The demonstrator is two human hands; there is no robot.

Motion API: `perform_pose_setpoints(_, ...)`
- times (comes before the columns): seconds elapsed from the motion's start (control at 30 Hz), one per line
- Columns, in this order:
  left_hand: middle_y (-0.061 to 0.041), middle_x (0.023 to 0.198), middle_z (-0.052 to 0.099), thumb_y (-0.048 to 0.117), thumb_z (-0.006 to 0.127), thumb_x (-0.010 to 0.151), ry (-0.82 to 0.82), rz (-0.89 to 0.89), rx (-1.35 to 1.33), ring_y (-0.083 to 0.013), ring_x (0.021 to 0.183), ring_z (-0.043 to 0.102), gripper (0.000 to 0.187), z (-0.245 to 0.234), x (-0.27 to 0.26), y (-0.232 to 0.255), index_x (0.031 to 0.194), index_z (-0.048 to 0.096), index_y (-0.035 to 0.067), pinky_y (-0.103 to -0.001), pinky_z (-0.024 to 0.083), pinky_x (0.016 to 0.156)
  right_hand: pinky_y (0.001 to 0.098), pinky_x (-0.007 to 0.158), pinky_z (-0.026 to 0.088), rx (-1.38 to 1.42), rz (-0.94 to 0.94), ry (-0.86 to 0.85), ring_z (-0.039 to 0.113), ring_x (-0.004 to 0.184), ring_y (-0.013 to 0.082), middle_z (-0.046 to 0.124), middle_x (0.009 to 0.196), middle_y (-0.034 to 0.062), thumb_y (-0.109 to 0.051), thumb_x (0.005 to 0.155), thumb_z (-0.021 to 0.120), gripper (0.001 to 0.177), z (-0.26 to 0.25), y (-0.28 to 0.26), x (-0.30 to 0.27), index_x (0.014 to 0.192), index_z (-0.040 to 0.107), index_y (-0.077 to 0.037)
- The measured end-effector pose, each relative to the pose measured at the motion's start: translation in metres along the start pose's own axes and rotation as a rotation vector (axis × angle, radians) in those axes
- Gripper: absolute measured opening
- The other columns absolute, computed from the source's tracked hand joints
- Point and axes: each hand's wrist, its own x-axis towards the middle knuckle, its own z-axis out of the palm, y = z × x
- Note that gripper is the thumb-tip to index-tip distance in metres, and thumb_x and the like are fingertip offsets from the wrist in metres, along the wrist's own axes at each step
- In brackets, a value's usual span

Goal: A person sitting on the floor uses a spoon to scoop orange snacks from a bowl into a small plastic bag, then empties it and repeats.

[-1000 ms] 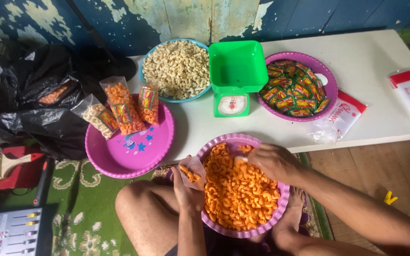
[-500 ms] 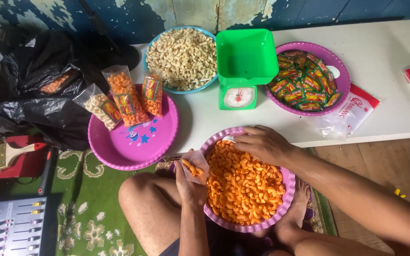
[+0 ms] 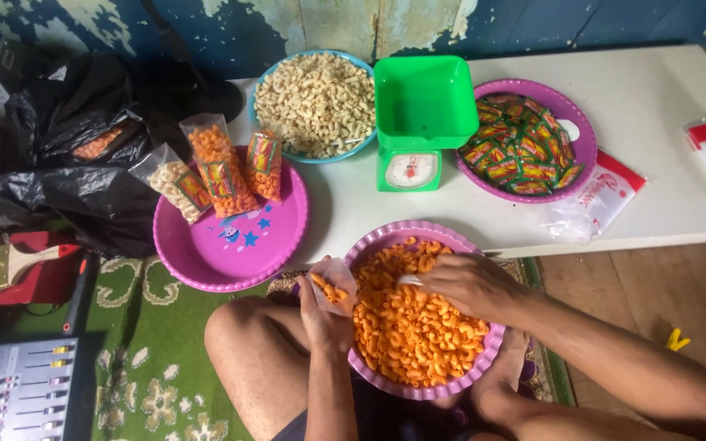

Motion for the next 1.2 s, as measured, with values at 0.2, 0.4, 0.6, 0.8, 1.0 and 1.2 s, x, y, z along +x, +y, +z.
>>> perform_pose_setpoints(0.2,-0.018,0.127,0.066,0.057,0.044,0.104,0.050,-0.002,-0.040,-0.0279,0.113,0.065,0.065,0.009,-0.003,-0.009,0.142,0.059,0.006,-0.043,0.050,0.105,0.0325,0.075,0.060,-0.004,0.136,0.144,0.071,0.086,0.0220,0.076,0.094,0.0025,0.004,0.083,0.064,0.024,-0.009,0.013,-0.047,0.095,0.075,-0.014)
perform_pose_setpoints(0.4,-0.011,0.124,0.066,0.051,0.046,0.106,0.041,-0.014,-0.104,-0.0213,0.105,0.065,0.058,0.016,-0.007,-0.012,0.139,0.059,0.005,-0.036,0.052,0.099,0.0415,0.065,0.060,-0.263,0.417,0.182,0.072,0.074,0.0281,0.065,0.078,0.0042,-0.015,0.083,0.067,0.008,-0.042,0.002,-0.049,0.088,0.062,-0.017)
perform_pose_setpoints(0.6,-0.013,0.123,0.067,0.058,0.043,0.104,0.045,-0.017,-0.001,-0.0227,0.103,0.065,0.062,0.008,0.003,-0.021,0.140,0.060,0.009,-0.039,0.054,0.090,0.0436,0.057,0.057,-0.110,0.581,0.265,0.070,0.067,0.0341,0.061,0.068,0.0087,-0.012,0.081,0.065,0.005,0.003,0.022,-0.075,0.085,0.064,-0.015)
perform_pose_setpoints(0.8,-0.008,0.114,0.068,0.055,0.046,0.105,0.004,-0.003,0.013,-0.0206,0.097,0.066,0.056,0.006,0.007,-0.024,0.134,0.062,0.010,-0.038,0.055,0.081,0.0473,0.057,0.056,0.039,0.665,0.293,0.070,0.069,0.0413,0.064,0.066,0.0169,-0.011,0.082,0.064,0.003,0.006,0.007,-0.075,0.084,0.061,-0.011)
perform_pose_setpoints(1.0,-0.005,0.114,0.067,0.061,0.042,0.105,-0.019,-0.027,0.073,-0.0186,0.095,0.061,0.055,-0.001,0.009,-0.034,0.130,0.063,0.017,-0.037,0.050,0.080,0.0383,0.056,0.057,-0.142,0.524,0.298,0.071,0.064,0.0305,0.063,0.065,0.0087,-0.011,0.085,0.063,0.005,-0.024,0.002,-0.051,0.085,0.062,-0.015)
perform_pose_setpoints(1.2,-0.002,0.096,0.067,0.059,0.041,0.107,-0.086,-0.034,0.093,-0.0156,0.079,0.060,0.044,0.006,0.001,-0.041,0.114,0.062,0.021,-0.034,0.049,0.068,0.0512,0.059,0.058,-0.193,0.608,0.055,0.072,0.070,0.0407,0.068,0.075,0.0156,-0.013,0.079,0.064,0.018,0.005,0.009,-0.073,0.098,0.063,-0.011)
